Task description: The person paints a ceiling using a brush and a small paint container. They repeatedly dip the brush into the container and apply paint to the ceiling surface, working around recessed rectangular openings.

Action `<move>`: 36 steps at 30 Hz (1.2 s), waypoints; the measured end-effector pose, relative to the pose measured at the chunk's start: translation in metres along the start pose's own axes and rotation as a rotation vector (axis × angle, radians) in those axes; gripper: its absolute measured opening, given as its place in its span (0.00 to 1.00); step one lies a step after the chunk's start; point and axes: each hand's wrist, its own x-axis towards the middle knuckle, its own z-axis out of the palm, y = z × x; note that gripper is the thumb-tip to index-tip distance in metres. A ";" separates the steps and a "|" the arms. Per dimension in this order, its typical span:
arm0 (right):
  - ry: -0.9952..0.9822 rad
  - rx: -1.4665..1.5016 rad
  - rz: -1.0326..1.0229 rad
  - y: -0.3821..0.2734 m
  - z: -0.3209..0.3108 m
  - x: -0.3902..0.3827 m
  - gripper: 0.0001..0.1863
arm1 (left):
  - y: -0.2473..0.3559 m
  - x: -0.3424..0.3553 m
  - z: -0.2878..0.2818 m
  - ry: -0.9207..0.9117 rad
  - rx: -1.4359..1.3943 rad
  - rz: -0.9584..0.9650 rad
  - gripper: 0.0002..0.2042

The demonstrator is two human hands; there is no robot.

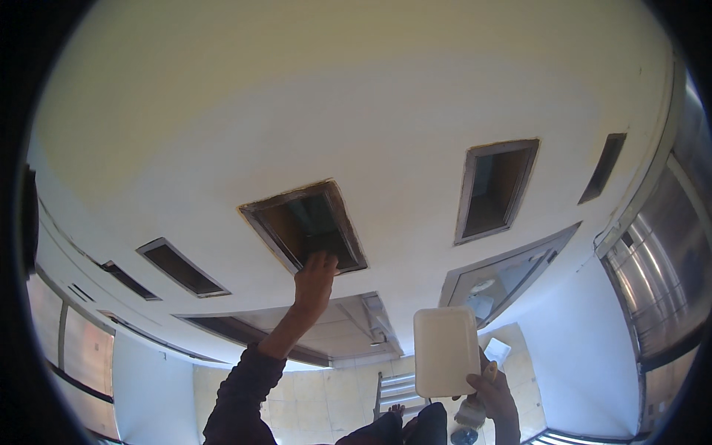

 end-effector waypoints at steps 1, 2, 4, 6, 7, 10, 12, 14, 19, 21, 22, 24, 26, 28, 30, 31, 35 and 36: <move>-0.007 0.002 0.005 -0.006 0.000 -0.002 0.42 | 0.002 0.001 -0.002 -0.005 0.007 -0.016 0.11; -0.014 0.004 0.010 -0.012 -0.001 -0.004 0.42 | 0.002 0.002 -0.002 -0.009 0.010 -0.024 0.11; -0.026 -0.007 0.042 -0.021 -0.009 -0.005 0.44 | 0.002 0.003 0.001 -0.017 0.013 -0.042 0.11; -0.017 -0.033 0.056 -0.031 -0.011 -0.006 0.43 | 0.006 0.007 -0.002 -0.067 -0.051 -0.097 0.10; -0.005 -0.052 0.058 -0.037 -0.009 -0.007 0.42 | 0.008 0.008 -0.004 -0.095 -0.080 -0.125 0.10; -0.017 -0.057 0.070 -0.065 0.002 -0.015 0.41 | 0.008 0.006 0.000 -0.130 -0.067 -0.152 0.10; -0.032 -0.061 0.104 -0.079 0.003 -0.018 0.42 | 0.009 0.007 -0.004 -0.115 -0.060 -0.160 0.10; -0.038 -0.090 0.161 -0.080 0.001 -0.016 0.43 | 0.010 0.005 -0.004 -0.097 -0.052 -0.159 0.11; -0.069 -0.101 0.213 -0.104 0.015 -0.022 0.41 | 0.008 0.009 -0.001 -0.057 -0.100 -0.169 0.11; -0.062 -0.124 0.205 -0.114 0.022 -0.028 0.41 | 0.008 0.006 0.001 -0.060 -0.119 -0.189 0.11; -0.050 -0.141 0.177 -0.115 0.024 -0.028 0.41 | 0.007 0.007 0.000 -0.061 -0.126 -0.202 0.11; -0.033 -0.170 0.147 -0.117 0.029 -0.027 0.41 | 0.006 0.009 -0.001 -0.033 -0.131 -0.212 0.10; -0.011 -0.187 0.145 -0.117 0.033 -0.028 0.41 | 0.008 0.010 0.000 -0.036 -0.134 -0.226 0.09; -0.009 -0.171 0.169 -0.124 0.039 -0.028 0.41 | 0.009 0.011 0.001 -0.063 -0.126 -0.251 0.08; 0.010 -0.121 0.155 -0.129 0.050 -0.032 0.39 | 0.011 0.011 0.000 -0.067 -0.148 -0.264 0.08; -0.002 -0.145 0.186 -0.126 0.050 -0.034 0.39 | 0.011 0.010 -0.001 -0.067 -0.158 -0.274 0.08; 0.020 -0.153 0.170 -0.117 0.061 -0.039 0.33 | 0.006 0.005 0.004 -0.022 -0.234 -0.266 0.09; 0.044 -0.104 0.133 -0.119 0.072 -0.043 0.32 | 0.007 0.007 0.004 -0.048 -0.255 -0.272 0.10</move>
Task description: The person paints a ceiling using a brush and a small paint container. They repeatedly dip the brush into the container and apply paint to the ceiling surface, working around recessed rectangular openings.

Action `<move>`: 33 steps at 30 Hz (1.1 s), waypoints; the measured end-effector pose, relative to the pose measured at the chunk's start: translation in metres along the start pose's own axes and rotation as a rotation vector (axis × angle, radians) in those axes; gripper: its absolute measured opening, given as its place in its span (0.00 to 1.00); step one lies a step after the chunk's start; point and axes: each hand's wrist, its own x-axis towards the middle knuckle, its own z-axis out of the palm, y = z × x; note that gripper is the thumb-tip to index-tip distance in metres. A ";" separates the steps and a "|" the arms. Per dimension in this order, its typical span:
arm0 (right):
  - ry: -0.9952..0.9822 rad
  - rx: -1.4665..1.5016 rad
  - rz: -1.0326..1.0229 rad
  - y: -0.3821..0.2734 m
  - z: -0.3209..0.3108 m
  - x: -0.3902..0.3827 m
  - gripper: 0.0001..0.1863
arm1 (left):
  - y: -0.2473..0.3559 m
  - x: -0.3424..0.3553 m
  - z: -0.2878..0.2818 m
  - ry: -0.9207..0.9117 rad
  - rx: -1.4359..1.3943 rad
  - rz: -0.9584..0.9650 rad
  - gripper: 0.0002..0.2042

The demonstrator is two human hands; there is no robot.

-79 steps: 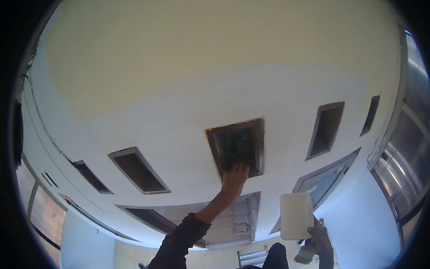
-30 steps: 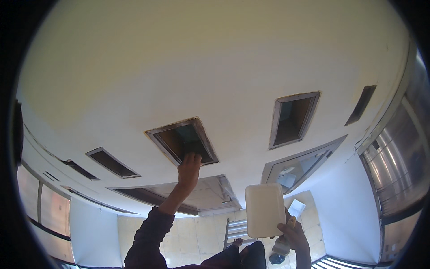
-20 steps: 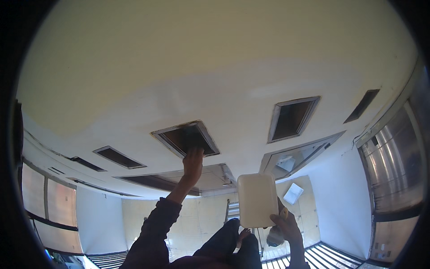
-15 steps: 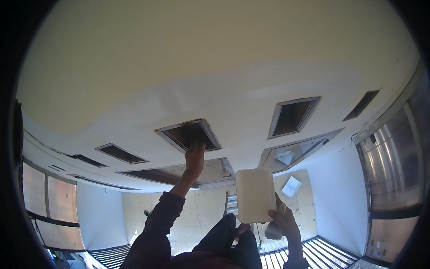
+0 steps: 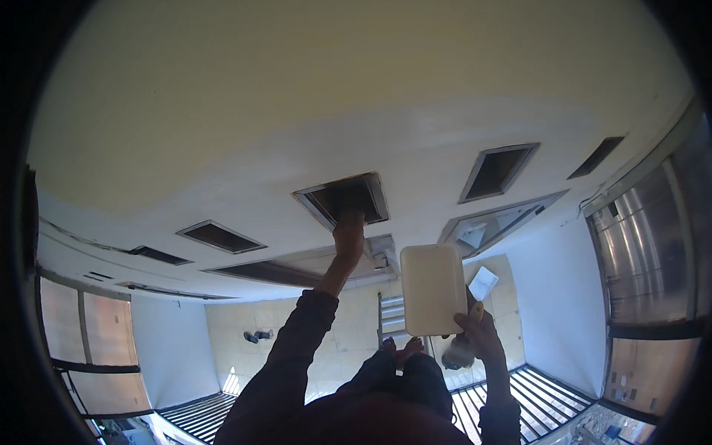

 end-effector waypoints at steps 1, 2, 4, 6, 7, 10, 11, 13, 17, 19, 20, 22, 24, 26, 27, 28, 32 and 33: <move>0.013 0.043 -0.035 -0.006 0.007 -0.001 0.32 | 0.001 -0.001 0.000 -0.023 -0.014 -0.018 0.11; 0.004 0.055 -0.038 -0.009 0.011 -0.003 0.33 | 0.001 -0.001 0.000 -0.048 -0.029 -0.037 0.12; -0.013 0.080 -0.041 -0.010 0.017 -0.006 0.35 | -0.002 -0.001 -0.002 -0.056 0.015 -0.002 0.11; -0.025 0.066 -0.038 -0.017 0.025 -0.009 0.38 | -0.007 0.000 -0.003 -0.069 0.011 0.021 0.11; -0.029 0.056 -0.033 -0.020 0.028 -0.010 0.40 | -0.007 0.000 -0.004 -0.081 -0.019 0.023 0.10; -0.055 0.048 -0.121 -0.027 0.040 -0.010 0.42 | -0.008 0.000 -0.004 -0.107 -0.044 0.025 0.10; -0.063 0.023 -0.107 -0.031 0.041 -0.010 0.42 | -0.009 -0.001 -0.003 -0.116 -0.039 0.024 0.09; -0.086 -0.029 -0.087 -0.041 0.044 -0.009 0.42 | -0.006 0.000 0.000 -0.136 -0.013 0.010 0.10; -0.108 -0.004 -0.092 -0.048 0.050 -0.009 0.42 | -0.004 0.002 0.003 -0.070 0.069 0.023 0.14; -0.119 -0.014 -0.088 -0.054 0.052 -0.012 0.42 | -0.002 -0.005 0.004 -0.034 0.050 0.018 0.14; -0.123 -0.021 -0.088 -0.054 0.053 -0.012 0.42 | -0.001 -0.009 0.005 -0.019 0.039 0.018 0.14; -0.130 -0.035 -0.087 -0.055 0.053 -0.012 0.41 | -0.002 -0.011 0.008 0.041 0.065 0.036 0.14; -0.145 -0.049 -0.088 -0.055 0.053 -0.012 0.41 | -0.001 -0.012 0.011 0.027 0.091 0.020 0.13; -0.143 -0.047 -0.094 -0.053 0.054 -0.020 0.41 | 0.002 -0.011 0.007 -0.059 0.116 -0.017 0.13; -0.134 -0.041 -0.099 -0.052 0.056 -0.026 0.41 | 0.005 -0.012 0.005 -0.078 0.109 -0.017 0.13; -0.129 -0.035 -0.105 -0.053 0.058 -0.032 0.40 | 0.005 -0.012 0.004 -0.095 0.105 -0.018 0.13; -0.127 -0.094 -0.131 -0.046 0.054 -0.048 0.40 | 0.006 -0.018 -0.005 -0.144 0.127 0.034 0.14; -0.117 -0.071 -0.142 -0.041 0.054 -0.049 0.40 | 0.004 -0.018 -0.005 -0.166 0.123 0.035 0.15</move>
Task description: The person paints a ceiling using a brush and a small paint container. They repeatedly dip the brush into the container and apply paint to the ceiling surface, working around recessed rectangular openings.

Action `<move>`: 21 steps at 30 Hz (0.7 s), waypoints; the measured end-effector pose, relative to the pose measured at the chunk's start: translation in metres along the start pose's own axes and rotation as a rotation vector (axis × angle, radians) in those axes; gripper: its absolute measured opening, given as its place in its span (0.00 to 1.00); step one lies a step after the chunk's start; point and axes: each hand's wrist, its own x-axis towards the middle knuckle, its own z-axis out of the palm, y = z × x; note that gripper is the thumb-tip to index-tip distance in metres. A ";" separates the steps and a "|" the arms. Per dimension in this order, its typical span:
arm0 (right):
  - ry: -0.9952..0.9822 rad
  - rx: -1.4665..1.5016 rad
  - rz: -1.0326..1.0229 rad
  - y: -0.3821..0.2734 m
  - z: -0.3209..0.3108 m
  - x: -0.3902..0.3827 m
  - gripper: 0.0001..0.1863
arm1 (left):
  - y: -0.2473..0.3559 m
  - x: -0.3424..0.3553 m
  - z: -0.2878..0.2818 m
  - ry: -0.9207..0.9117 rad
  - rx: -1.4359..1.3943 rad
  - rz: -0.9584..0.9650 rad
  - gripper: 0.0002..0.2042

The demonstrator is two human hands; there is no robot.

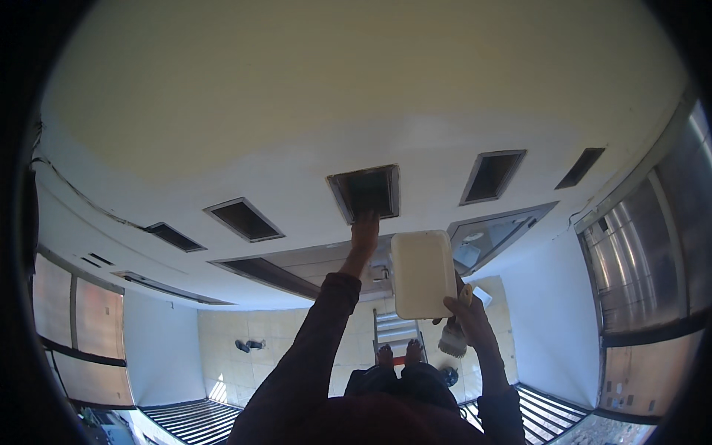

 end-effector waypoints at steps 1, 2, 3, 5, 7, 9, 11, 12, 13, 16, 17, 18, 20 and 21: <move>0.014 0.023 -0.012 0.003 0.001 -0.004 0.40 | -0.002 -0.002 -0.001 -0.023 -0.004 0.005 0.16; 0.009 0.017 -0.006 0.002 0.001 -0.009 0.40 | -0.003 -0.004 -0.002 -0.045 -0.009 0.011 0.17; 0.003 0.011 0.000 -0.001 0.000 -0.012 0.40 | -0.004 -0.006 -0.003 -0.046 -0.025 0.024 0.19; -0.007 -0.004 0.006 -0.001 -0.002 -0.020 0.40 | -0.007 -0.011 -0.003 -0.051 -0.061 0.048 0.23; -0.018 -0.022 0.002 0.001 -0.005 -0.026 0.40 | -0.012 -0.018 -0.005 0.007 -0.047 0.137 0.25; -0.021 -0.009 -0.021 -0.002 -0.002 -0.032 0.40 | -0.011 -0.031 -0.006 -0.001 -0.107 0.143 0.27; -0.026 0.006 -0.037 -0.002 -0.001 -0.038 0.40 | 0.005 -0.054 -0.021 -0.088 -0.245 0.070 0.28; -0.029 0.014 -0.044 -0.003 0.000 -0.039 0.40 | 0.012 -0.070 -0.026 -0.205 -0.515 -0.002 0.28; -0.036 0.024 -0.054 -0.004 0.001 -0.039 0.40 | 0.018 -0.086 -0.029 -0.317 -0.781 -0.077 0.28; -0.052 0.060 -0.068 0.000 -0.001 -0.039 0.40 | 0.061 -0.122 -0.088 -0.639 -1.631 -0.281 0.37; -0.060 0.054 -0.061 0.003 -0.001 -0.039 0.40 | 0.089 -0.133 -0.151 -0.666 -1.912 -0.425 0.42; -0.081 0.031 -0.048 0.003 0.001 -0.038 0.40 | 0.100 -0.149 -0.155 -0.585 -2.036 -0.411 0.44; -0.116 0.009 -0.034 0.002 0.004 -0.035 0.39 | 0.112 -0.166 -0.168 -0.593 -2.376 -0.502 0.45; -0.129 0.010 -0.034 -0.001 0.007 -0.035 0.39 | 0.115 -0.168 -0.167 -0.567 -2.474 -0.443 0.45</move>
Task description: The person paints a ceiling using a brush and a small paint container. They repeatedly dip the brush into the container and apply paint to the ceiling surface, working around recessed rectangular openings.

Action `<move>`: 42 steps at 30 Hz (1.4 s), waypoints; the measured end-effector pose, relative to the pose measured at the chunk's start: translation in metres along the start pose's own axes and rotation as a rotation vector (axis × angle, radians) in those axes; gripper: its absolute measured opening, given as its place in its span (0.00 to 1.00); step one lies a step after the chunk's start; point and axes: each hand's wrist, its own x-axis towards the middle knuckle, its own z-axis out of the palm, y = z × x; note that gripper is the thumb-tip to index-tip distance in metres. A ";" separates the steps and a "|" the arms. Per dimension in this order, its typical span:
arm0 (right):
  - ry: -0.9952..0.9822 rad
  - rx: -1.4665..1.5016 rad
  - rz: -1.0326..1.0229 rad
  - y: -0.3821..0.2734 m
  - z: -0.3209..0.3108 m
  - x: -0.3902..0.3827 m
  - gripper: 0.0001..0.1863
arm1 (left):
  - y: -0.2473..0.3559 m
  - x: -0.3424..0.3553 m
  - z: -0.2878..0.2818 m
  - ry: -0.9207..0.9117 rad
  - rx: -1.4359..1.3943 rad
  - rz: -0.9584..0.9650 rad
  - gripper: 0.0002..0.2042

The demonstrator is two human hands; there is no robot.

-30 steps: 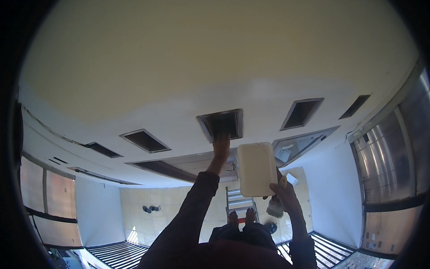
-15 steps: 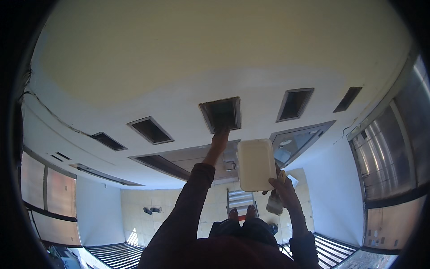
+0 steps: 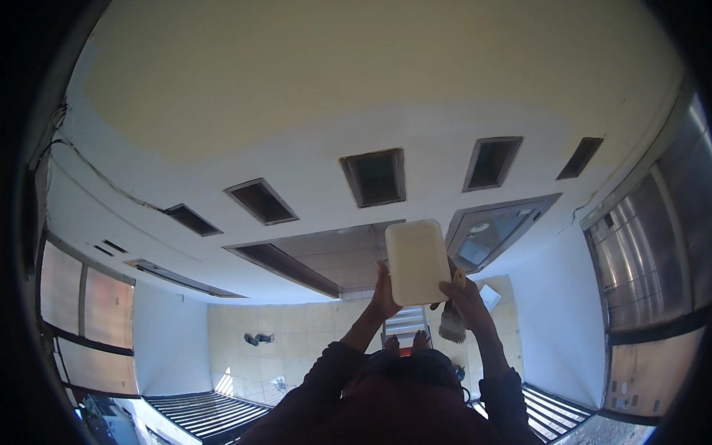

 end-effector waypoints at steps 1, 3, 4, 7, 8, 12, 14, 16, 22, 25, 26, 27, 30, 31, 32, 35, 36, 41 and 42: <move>-0.014 -0.001 0.003 -0.002 0.003 0.000 0.39 | -0.004 -0.001 0.002 -0.060 -0.076 0.039 0.46; -0.023 0.027 -0.031 0.003 0.009 0.005 0.39 | -0.007 -0.005 0.003 -0.095 -0.130 0.086 0.47; -0.019 0.045 -0.053 0.006 0.010 0.005 0.39 | -0.002 -0.004 0.008 -0.076 -0.104 0.088 0.48; -0.057 -0.029 0.001 -0.002 0.007 0.005 0.38 | 0.002 -0.004 0.012 -0.045 -0.101 0.103 0.49; -0.056 0.013 -0.009 -0.009 0.013 0.005 0.38 | 0.004 -0.004 0.013 -0.049 -0.099 0.107 0.48; -0.099 -0.010 0.003 -0.014 0.013 0.007 0.37 | 0.015 -0.007 0.028 -0.097 -0.127 0.126 0.46; -0.113 -0.012 -0.019 -0.017 0.017 0.005 0.36 | 0.020 -0.006 0.034 -0.163 -0.191 0.118 0.44; -0.087 -0.041 0.012 -0.008 0.009 0.007 0.34 | 0.018 -0.007 0.035 -0.011 -0.204 0.155 0.42; 0.206 -0.073 -0.109 0.003 -0.016 0.001 0.29 | 0.024 -0.013 0.031 0.101 -0.291 0.198 0.36; 0.431 -0.368 -0.113 0.006 -0.054 -0.003 0.36 | 0.033 -0.014 0.030 0.081 -0.289 0.197 0.34; 0.517 -0.392 -0.114 -0.010 -0.047 -0.006 0.39 | 0.034 -0.016 0.032 0.082 -0.282 0.192 0.33; 0.458 -0.268 0.001 -0.024 -0.049 -0.012 0.40 | 0.035 -0.018 0.034 0.092 -0.304 0.197 0.33; 0.486 -0.117 0.067 -0.026 -0.064 -0.015 0.43 | 0.039 -0.018 0.036 0.095 -0.330 0.210 0.32; 0.472 -0.052 0.060 -0.024 -0.069 -0.018 0.44 | 0.039 -0.019 0.035 0.089 -0.326 0.221 0.32; 0.457 0.012 0.053 -0.023 -0.073 -0.020 0.44 | 0.040 -0.020 0.035 0.083 -0.322 0.233 0.32; 0.385 0.208 0.070 -0.016 -0.092 -0.021 0.43 | 0.043 -0.023 0.038 0.133 -0.337 0.229 0.31; 0.368 0.265 0.061 -0.012 -0.095 -0.019 0.41 | 0.044 -0.023 0.038 0.130 -0.339 0.229 0.31; 0.295 0.356 -0.166 -0.028 -0.067 -0.009 0.25 | 0.045 -0.023 0.030 0.071 -0.392 0.231 0.30; 0.248 0.392 -0.203 -0.040 -0.057 -0.010 0.19 | 0.045 -0.024 0.029 0.090 -0.374 0.236 0.30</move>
